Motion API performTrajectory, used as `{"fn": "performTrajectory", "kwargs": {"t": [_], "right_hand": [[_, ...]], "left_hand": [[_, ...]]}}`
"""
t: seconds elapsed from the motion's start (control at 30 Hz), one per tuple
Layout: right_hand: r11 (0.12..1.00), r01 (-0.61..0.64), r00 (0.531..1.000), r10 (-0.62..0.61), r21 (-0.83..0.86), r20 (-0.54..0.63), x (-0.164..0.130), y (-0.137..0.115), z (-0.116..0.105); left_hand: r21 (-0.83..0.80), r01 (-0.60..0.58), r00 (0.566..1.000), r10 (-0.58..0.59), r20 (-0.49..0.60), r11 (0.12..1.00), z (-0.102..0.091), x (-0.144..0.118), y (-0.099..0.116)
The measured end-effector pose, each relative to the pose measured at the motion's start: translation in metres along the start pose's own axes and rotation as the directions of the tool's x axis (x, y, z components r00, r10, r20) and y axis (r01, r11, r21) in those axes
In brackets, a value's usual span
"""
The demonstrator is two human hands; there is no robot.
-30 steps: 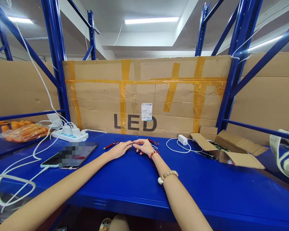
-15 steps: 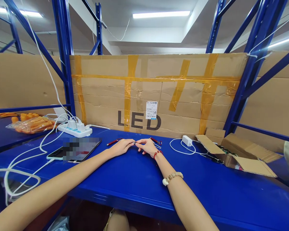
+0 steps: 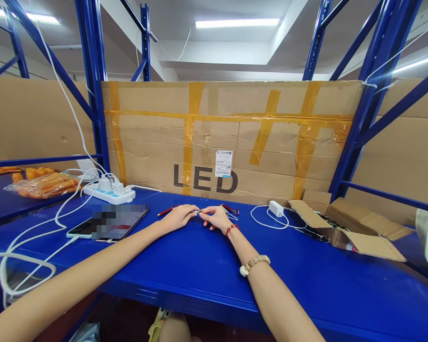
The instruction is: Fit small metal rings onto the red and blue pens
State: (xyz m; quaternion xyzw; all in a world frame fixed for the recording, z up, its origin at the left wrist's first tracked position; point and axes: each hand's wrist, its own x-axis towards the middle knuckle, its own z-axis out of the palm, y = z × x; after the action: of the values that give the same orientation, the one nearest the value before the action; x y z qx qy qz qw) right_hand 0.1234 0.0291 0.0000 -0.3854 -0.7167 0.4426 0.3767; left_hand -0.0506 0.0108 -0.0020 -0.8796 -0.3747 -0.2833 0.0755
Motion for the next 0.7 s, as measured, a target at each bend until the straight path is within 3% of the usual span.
{"fn": "performTrajectory", "kwargs": {"t": [0.33,0.7], "right_hand": [[0.999,0.035,0.999,-0.035,-0.015,0.006,0.0001,-0.0012,0.0007],[0.999,0.051,0.997,-0.050,0.008,-0.056,0.0043,0.0005,-0.0007]], "left_hand": [[0.014,0.089,0.989,-0.090,0.113,0.996,-0.0021,0.0007,0.0052],[0.069,0.125,0.982,-0.134,0.133,0.990,-0.0045,0.0035,0.0081]]}}
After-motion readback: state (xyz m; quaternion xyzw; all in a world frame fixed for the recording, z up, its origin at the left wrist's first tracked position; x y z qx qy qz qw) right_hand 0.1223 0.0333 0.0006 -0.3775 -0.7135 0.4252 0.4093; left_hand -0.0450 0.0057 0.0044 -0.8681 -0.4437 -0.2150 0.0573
